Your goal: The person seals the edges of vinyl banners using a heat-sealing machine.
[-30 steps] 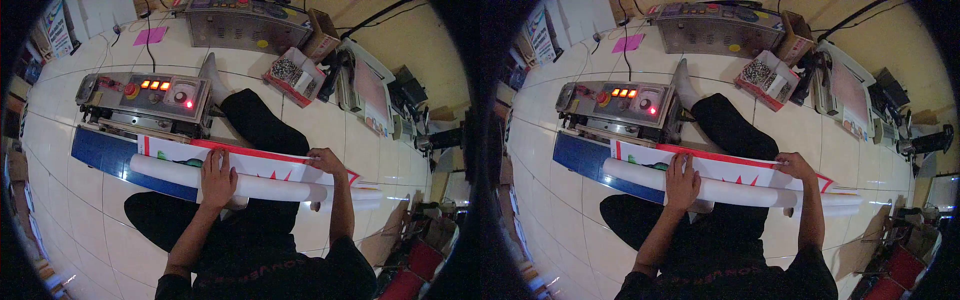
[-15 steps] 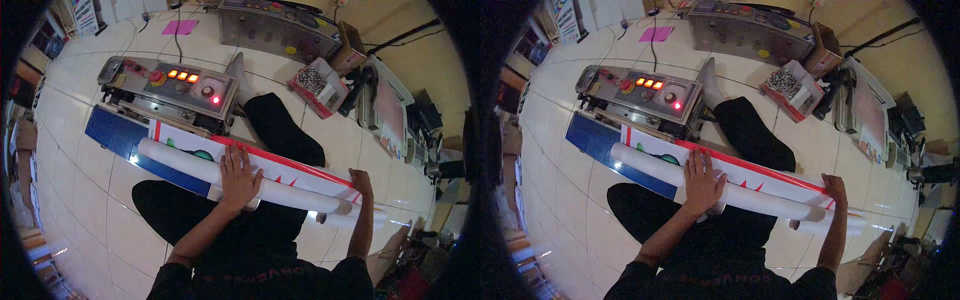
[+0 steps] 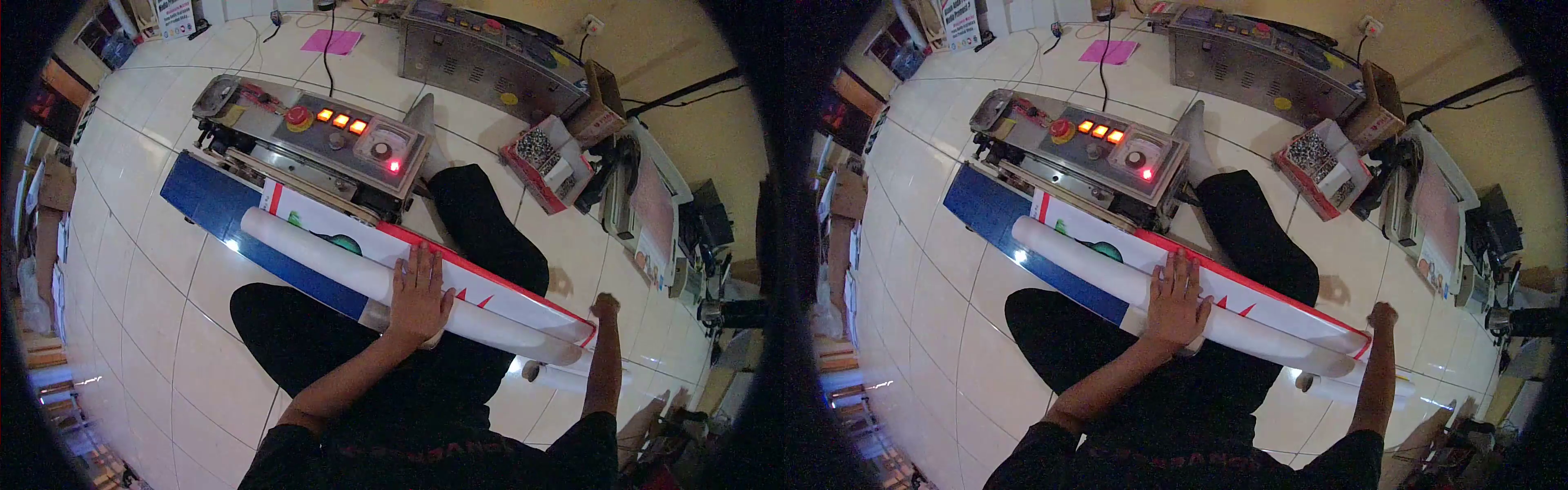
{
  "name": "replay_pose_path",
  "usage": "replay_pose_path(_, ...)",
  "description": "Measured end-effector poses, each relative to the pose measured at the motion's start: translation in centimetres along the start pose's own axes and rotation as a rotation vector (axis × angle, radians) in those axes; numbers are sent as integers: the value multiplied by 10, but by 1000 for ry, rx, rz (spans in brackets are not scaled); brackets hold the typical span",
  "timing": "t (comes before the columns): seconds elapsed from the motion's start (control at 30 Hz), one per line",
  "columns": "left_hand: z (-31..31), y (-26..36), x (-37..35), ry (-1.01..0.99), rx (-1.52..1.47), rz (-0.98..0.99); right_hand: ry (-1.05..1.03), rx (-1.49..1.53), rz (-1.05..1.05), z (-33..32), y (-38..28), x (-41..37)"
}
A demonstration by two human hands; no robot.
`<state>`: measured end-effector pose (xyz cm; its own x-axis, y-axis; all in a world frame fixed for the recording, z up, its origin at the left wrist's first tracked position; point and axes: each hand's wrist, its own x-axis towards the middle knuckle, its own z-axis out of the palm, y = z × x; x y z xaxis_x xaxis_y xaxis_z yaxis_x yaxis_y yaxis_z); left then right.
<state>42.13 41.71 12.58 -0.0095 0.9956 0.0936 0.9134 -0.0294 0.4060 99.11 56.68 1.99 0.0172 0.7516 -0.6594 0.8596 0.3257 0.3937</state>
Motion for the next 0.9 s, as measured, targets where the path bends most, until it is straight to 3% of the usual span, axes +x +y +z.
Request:
replay_pose_path(0.07, 2, -6, 1, -23, 0, 2, 688, 367, 164, -33, -14, 0)
replay_pose_path(0.13, -5, -7, 2, -18, 11, 3, 763, 796, -160, -148, -88, -51)
replay_pose_path(0.17, -7, -8, 3, -14, 29, 19, 743, 985, -242, -178, -132, -67)
replay_pose_path(0.2, -6, -10, 3, -24, 30, 38, 570, 1248, -315, -210, -180, -95)
replay_pose_path(0.23, -3, -11, 4, -15, 29, 14, 454, 1155, -450, -246, -217, -126)
replay_pose_path(0.27, -2, -12, 4, -5, 30, -11, 542, 949, -693, -257, -242, -125)
replay_pose_path(0.33, -3, -8, 3, -15, 85, 18, 599, 929, -837, -261, -288, -111)
replay_pose_path(0.37, -4, -5, 3, -11, 134, 23, 607, 944, -828, -266, -292, -105)
replay_pose_path(0.4, -3, 0, 2, -10, 143, 36, 370, 915, -843, -274, -294, -98)
replay_pose_path(0.43, 1, 10, -2, 23, -30, 94, 131, 875, -853, -278, -297, -93)
replay_pose_path(0.47, 5, 19, -6, 56, -205, 147, 139, 877, -855, -277, -300, -89)
replay_pose_path(0.57, 16, 51, -18, -79, -110, 262, 119, 895, -877, -277, -302, -82)
replay_pose_path(0.73, 12, 42, -33, -16, -132, 284, -19, 965, -885, -290, -310, -84)
replay_pose_path(0.9, 2, 24, -34, 42, -156, 345, 11, 994, -874, -286, -308, -86)
